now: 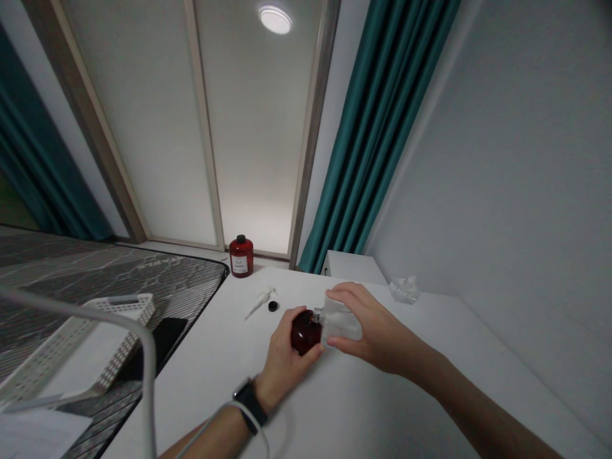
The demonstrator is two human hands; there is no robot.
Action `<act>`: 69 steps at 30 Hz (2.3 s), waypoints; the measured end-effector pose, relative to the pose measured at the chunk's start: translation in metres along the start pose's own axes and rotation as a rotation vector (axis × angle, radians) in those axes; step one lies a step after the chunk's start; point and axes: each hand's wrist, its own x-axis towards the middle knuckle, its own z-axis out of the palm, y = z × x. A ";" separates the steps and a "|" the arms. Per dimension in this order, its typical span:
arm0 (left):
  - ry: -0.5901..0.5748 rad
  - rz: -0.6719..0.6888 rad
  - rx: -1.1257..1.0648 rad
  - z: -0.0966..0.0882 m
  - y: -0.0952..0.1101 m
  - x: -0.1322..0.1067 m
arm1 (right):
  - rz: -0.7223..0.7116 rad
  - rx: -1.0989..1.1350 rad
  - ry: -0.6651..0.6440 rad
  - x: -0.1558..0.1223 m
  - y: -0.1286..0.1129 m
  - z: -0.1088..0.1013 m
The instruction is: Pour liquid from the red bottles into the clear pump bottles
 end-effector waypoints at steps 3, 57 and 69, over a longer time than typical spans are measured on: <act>-0.007 -0.018 -0.005 0.000 0.001 0.000 | -0.008 -0.003 0.013 0.000 0.000 0.000; 0.037 -0.007 -0.027 0.002 0.000 -0.001 | -0.024 -0.044 -0.028 0.004 -0.001 -0.003; 0.040 0.003 -0.023 0.002 0.002 -0.001 | -0.023 -0.040 -0.017 0.002 0.001 -0.003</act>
